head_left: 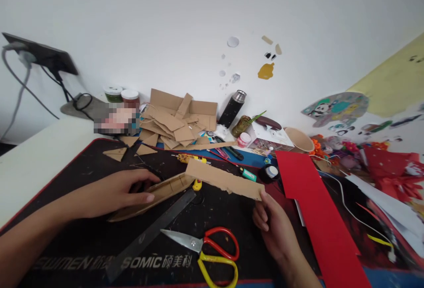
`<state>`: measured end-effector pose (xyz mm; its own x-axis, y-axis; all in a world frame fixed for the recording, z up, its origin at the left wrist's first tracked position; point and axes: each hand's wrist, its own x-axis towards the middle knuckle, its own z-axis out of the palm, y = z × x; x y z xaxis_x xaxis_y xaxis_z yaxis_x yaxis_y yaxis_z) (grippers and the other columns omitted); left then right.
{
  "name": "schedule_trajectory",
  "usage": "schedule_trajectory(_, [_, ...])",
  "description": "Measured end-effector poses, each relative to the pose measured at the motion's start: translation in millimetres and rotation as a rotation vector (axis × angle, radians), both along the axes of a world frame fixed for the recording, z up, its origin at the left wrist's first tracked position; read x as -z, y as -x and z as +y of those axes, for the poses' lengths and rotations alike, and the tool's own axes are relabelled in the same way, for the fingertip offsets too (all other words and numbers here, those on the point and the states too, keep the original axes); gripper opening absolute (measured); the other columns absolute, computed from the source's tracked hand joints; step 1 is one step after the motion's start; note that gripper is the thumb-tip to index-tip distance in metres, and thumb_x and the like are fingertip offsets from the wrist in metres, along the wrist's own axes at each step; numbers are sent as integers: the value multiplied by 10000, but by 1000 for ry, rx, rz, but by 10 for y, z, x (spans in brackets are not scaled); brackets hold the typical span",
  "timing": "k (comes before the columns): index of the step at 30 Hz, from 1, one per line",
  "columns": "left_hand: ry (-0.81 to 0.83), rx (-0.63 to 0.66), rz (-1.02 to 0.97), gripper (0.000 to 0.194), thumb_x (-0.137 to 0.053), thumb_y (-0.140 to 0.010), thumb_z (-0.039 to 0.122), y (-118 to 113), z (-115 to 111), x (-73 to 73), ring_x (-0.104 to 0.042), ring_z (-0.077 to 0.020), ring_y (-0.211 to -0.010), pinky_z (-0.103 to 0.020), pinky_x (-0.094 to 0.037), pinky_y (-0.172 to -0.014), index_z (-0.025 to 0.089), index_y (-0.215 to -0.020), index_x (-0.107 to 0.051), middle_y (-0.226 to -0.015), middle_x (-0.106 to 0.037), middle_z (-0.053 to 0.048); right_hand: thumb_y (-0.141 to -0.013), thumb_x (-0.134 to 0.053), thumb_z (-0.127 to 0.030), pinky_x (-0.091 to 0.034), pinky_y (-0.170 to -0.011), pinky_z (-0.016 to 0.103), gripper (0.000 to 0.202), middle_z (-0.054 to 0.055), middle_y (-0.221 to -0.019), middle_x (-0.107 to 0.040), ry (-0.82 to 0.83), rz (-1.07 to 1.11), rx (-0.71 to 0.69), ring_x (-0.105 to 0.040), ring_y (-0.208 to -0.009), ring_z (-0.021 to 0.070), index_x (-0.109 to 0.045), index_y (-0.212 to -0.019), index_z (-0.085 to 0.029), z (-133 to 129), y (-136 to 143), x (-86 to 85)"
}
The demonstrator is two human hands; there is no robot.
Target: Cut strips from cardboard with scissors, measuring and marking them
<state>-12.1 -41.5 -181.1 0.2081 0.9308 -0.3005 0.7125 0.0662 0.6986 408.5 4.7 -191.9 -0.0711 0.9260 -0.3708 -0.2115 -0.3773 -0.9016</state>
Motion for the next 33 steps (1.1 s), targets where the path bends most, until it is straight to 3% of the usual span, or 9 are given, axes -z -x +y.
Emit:
schedule_trajectory(6, [-33,-9,65,462,-629,-928,605,-56,34,103,-760,-307,-956,-365,-570,-838,295,-1211,-822,-1078,-829,-67,-761,-997,-517,-250,-389,192,609,-102,-495,-396,49,119,167,-273,-401,43,-483,-660,-208,-35,-252,25])
schedule_trajectory(11, [-47,2,88,412,-540,-983,566,-57,73,179,-725,-285,-874,-357,-526,-796,245,-1015,-796,-957,-807,-55,-711,-1038,-535,-244,-395,174,555,-106,-519,-436,93,162,145,-294,-406,35,-612,-787,-188,-157,-302,54])
schedule_trajectory(15, [-45,-6,101,446,-490,-1010,578,-19,119,169,-718,-289,-912,-376,-521,-831,236,-1068,-771,-1000,-806,-54,-763,-967,-658,-211,-402,175,583,-103,-509,-441,144,148,42,-274,-391,28,-727,-918,-151,-280,-310,41])
schedule_trajectory(25, [-110,-12,215,479,-465,-955,587,124,241,214,-743,-327,-986,-436,-543,-893,257,-1098,-781,-1109,-812,-96,-934,-786,-725,-170,-398,183,573,-129,-425,-312,124,162,-214,-156,-357,29,-690,-798,-177,-585,-251,-15])
schedule_trajectory(29, [-93,-9,210,525,-459,-951,625,141,216,195,-746,-327,-988,-431,-549,-887,253,-1113,-792,-1110,-817,-95,-975,-689,-767,-187,-378,193,604,-80,-456,-476,43,-75,-495,-260,-344,54,-729,-926,-166,-650,22,13])
schedule_trajectory(31, [-90,-31,171,512,-496,-964,628,145,176,167,-748,-323,-1005,-419,-552,-899,250,-1141,-794,-1129,-821,-82,-955,-692,-784,-280,-409,200,622,-64,-541,-551,44,-246,-636,-350,-387,76,-755,-1082,-178,-650,238,27])
schedule_trajectory(33, [-100,-47,118,459,-549,-982,596,158,123,149,-751,-318,-1026,-404,-553,-910,255,-1164,-796,-1147,-824,-66,-957,-720,-706,-409,-508,220,529,-43,-681,-607,-63,-409,-647,-476,-490,101,-778,-1175,-227,-621,484,35])
